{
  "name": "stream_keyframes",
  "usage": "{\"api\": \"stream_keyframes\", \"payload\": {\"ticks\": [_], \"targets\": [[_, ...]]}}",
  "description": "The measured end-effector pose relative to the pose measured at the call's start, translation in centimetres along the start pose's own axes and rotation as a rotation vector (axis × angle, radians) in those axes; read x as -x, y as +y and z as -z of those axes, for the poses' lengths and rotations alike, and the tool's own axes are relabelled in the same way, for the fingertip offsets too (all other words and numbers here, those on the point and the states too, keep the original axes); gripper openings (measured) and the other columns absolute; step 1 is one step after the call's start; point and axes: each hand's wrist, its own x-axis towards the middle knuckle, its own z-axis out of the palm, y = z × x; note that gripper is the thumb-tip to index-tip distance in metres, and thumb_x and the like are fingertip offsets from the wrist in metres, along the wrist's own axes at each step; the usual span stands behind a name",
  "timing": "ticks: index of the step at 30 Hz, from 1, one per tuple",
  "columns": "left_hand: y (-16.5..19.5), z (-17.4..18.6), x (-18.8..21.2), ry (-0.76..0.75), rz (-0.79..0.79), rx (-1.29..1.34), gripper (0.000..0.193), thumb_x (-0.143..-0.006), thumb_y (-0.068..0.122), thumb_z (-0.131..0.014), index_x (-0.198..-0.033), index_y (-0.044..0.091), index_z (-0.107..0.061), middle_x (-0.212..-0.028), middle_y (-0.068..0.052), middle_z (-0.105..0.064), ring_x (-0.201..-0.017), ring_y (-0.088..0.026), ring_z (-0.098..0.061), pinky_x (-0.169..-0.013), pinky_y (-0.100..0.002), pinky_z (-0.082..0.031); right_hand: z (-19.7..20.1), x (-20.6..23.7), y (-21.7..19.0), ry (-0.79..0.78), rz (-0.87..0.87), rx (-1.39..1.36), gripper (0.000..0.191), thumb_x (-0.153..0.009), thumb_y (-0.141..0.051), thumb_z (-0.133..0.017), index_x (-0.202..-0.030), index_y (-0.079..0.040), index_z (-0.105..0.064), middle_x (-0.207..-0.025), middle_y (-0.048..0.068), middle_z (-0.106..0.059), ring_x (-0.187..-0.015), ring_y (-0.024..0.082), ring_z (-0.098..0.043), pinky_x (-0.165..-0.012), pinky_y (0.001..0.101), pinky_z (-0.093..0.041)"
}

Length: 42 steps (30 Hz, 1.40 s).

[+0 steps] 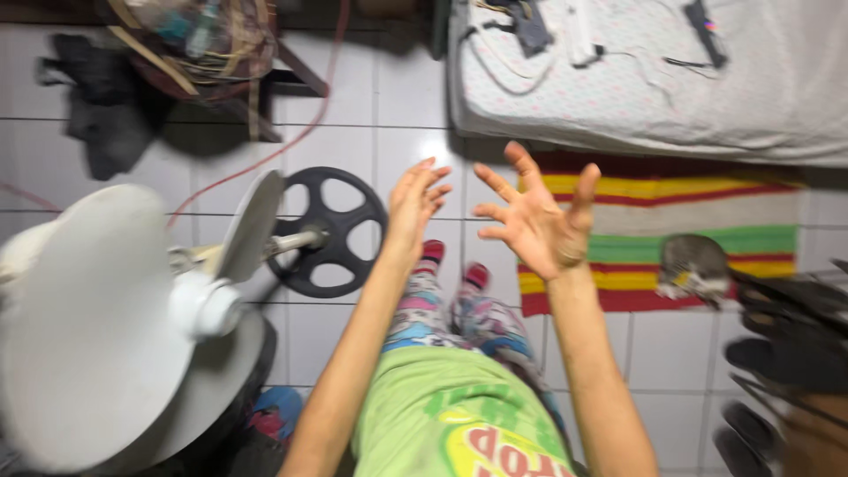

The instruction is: The person removes a tangled wire from a standing fan, retrieves a screwdriver, and uses it to loosen screws on the fan's motor housing. They then remove the fan blades and wipe the motor housing with a cloth.

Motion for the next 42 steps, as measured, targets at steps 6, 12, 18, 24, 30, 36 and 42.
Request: {"api": "stream_keyframes", "payload": {"ticks": [6, 12, 18, 24, 30, 36, 42], "targets": [[1.0, -0.8, 1.6, 0.014, -0.038, -0.079, 0.041, -0.102, 0.037, -0.057, -0.134, 0.011, -0.061, -0.122, -0.004, -0.073, -0.097, -0.011, -0.066, -0.083, -0.025, -0.05, -7.2, 0.1, 2.0, 0.223, -0.037, 0.253, 0.09, -0.079, -0.086, -0.05, -0.132, -0.015, -0.033, -0.117, 0.014, -0.047, -0.091, 0.034, -0.066, -0.074, 0.0475, -0.057], [-3.8, -5.9, 3.6, -0.062, -0.002, -0.167, 0.043, -0.102, 0.038, -0.059, -0.136, 0.012, -0.063, -0.12, -0.004, -0.073, -0.092, -0.01, -0.066, -0.077, -0.024, -0.053, -6.6, 7.2, -1.4, 0.065, 0.07, 0.298, 0.105, -0.088, -0.086, -0.044, -0.152, -0.01, -0.011, -0.146, 0.015, -0.024, -0.123, 0.036, -0.056, -0.103, 0.0558, -0.05], [-15.0, -15.8, 8.0, -0.316, 0.199, -0.328, 0.044, -0.099, 0.038, -0.059, -0.135, 0.012, -0.061, -0.12, -0.003, -0.073, -0.094, -0.012, -0.07, -0.078, -0.024, -0.055, -4.5, 22.8, -6.6, 0.347, 0.518, 1.29, 0.113, -0.08, -0.07, -0.076, -0.161, -0.01, -0.024, -0.167, 0.013, -0.03, -0.143, 0.034, -0.049, -0.115, 0.0493, -0.044], [-29.0, -26.1, 12.9, -0.671, 0.313, -0.435, 0.044, -0.1, 0.036, -0.06, -0.134, 0.009, -0.061, -0.119, -0.006, -0.071, -0.095, -0.015, -0.068, -0.083, -0.029, -0.057, -0.8, 39.7, -9.4, 0.805, 0.827, 1.812, 0.104, -0.081, -0.049, -0.088, -0.159, -0.006, -0.035, -0.168, 0.017, -0.034, -0.154, 0.035, -0.041, -0.125, 0.0466, -0.037], [-42.1, -35.6, 20.2, -0.878, 0.475, -0.56, 0.039, -0.1, 0.036, -0.062, -0.13, 0.011, -0.064, -0.111, -0.002, -0.07, -0.09, -0.014, -0.064, -0.081, -0.031, -0.054, 2.0, 55.8, -9.8, 1.214, 0.947, 1.561, 0.069, -0.096, -0.042, -0.072, -0.148, -0.002, -0.049, -0.149, 0.017, -0.056, -0.141, 0.029, -0.054, -0.115, 0.0394, -0.044], [-53.4, -42.6, 26.8, -1.029, 0.632, -0.818, 0.035, -0.102, 0.038, -0.062, -0.121, 0.009, -0.063, -0.11, -0.005, -0.073, -0.093, -0.014, -0.068, -0.084, -0.028, -0.055, 4.8, 68.3, -11.4, 1.551, 1.038, 1.023, 0.044, -0.112, -0.033, -0.038, -0.134, -0.005, -0.064, -0.129, 0.013, -0.073, -0.12, 0.022, -0.069, -0.1, 0.0349, -0.052], [-66.7, -49.8, 30.2, -1.159, 0.783, -0.956, 0.046, -0.098, 0.045, -0.055, -0.131, 0.014, -0.067, -0.114, -0.008, -0.077, -0.09, -0.015, -0.067, -0.081, -0.029, -0.051, 10.4, 81.6, -15.3, 1.657, 1.086, 0.967, 0.039, -0.106, -0.03, -0.051, -0.135, -0.006, -0.06, -0.13, 0.011, -0.07, -0.121, 0.02, -0.067, -0.099, 0.0345, -0.054]]}}
